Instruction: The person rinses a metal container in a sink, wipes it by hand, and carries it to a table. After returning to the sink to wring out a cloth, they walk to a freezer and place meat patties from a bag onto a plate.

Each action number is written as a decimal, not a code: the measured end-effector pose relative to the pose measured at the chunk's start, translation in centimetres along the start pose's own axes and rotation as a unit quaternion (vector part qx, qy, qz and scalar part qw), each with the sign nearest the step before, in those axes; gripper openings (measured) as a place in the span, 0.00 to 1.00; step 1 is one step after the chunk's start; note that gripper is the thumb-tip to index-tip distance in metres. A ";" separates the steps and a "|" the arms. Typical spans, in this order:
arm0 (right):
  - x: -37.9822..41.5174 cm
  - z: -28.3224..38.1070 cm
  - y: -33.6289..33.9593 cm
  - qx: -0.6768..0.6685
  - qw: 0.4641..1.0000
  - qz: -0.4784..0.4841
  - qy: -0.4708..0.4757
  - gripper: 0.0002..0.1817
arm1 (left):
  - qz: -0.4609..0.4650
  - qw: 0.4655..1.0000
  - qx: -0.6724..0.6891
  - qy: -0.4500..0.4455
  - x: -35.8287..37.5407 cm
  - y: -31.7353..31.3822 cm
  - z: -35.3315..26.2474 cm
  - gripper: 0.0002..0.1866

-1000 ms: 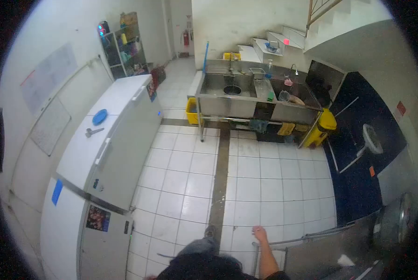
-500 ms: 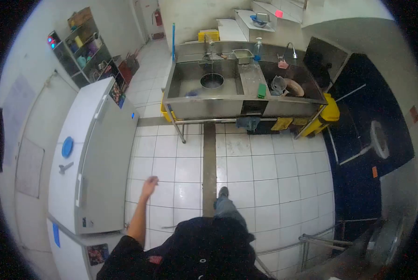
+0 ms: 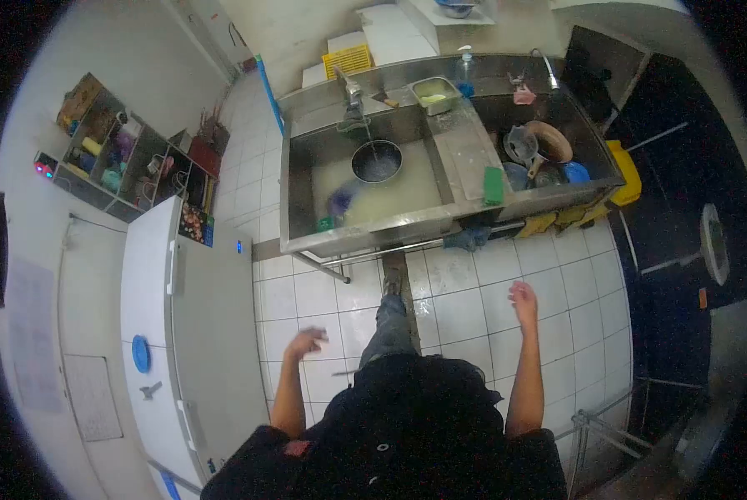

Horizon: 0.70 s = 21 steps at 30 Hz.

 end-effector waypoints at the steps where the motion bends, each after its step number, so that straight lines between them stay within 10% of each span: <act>1: -1.2 0.5 0.0 0.001 1.000 -0.018 -0.018 0.16 | -0.090 0.968 0.175 0.157 -0.6 2.2 -9.1 0.20; 5: -3.2 -4.4 -0.6 -0.002 0.989 -0.102 -0.109 0.15 | -0.140 0.926 0.348 0.041 -16.3 12.6 -23.5 0.11; 7: -0.5 -14.3 -1.6 -0.054 0.974 -0.106 -0.194 0.15 | 0.050 0.914 0.393 -0.088 -28.2 16.9 -27.4 0.13; 8: 1.9 -20.5 -1.8 -0.021 0.986 -0.093 -0.135 0.17 | -0.084 0.950 0.301 -0.025 -30.7 18.9 -31.9 0.14; 10: 8.9 -16.5 -7.8 -0.165 0.891 -0.114 -0.408 0.14 | -0.097 0.954 0.283 -0.033 -40.5 21.7 -36.1 0.16; 17: 19.6 -7.3 -16.1 -0.061 0.907 -0.074 -0.410 0.17 | -0.065 0.977 -0.048 -0.199 -71.1 24.2 -44.2 0.24; 21: 19.7 -3.1 -17.7 -0.069 0.899 -0.122 -0.416 0.18 | -0.103 0.970 0.208 -0.070 -68.8 22.1 -48.9 0.42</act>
Point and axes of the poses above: each hand's wrist, its own x-axis away from the middle knuckle, its own y-axis out of the back of the hand, z = x × y, the point moved 8 cm from there along -x, towards the middle knuckle, and after that the axes turned 2 degrees about x, right-handed, at the moved point
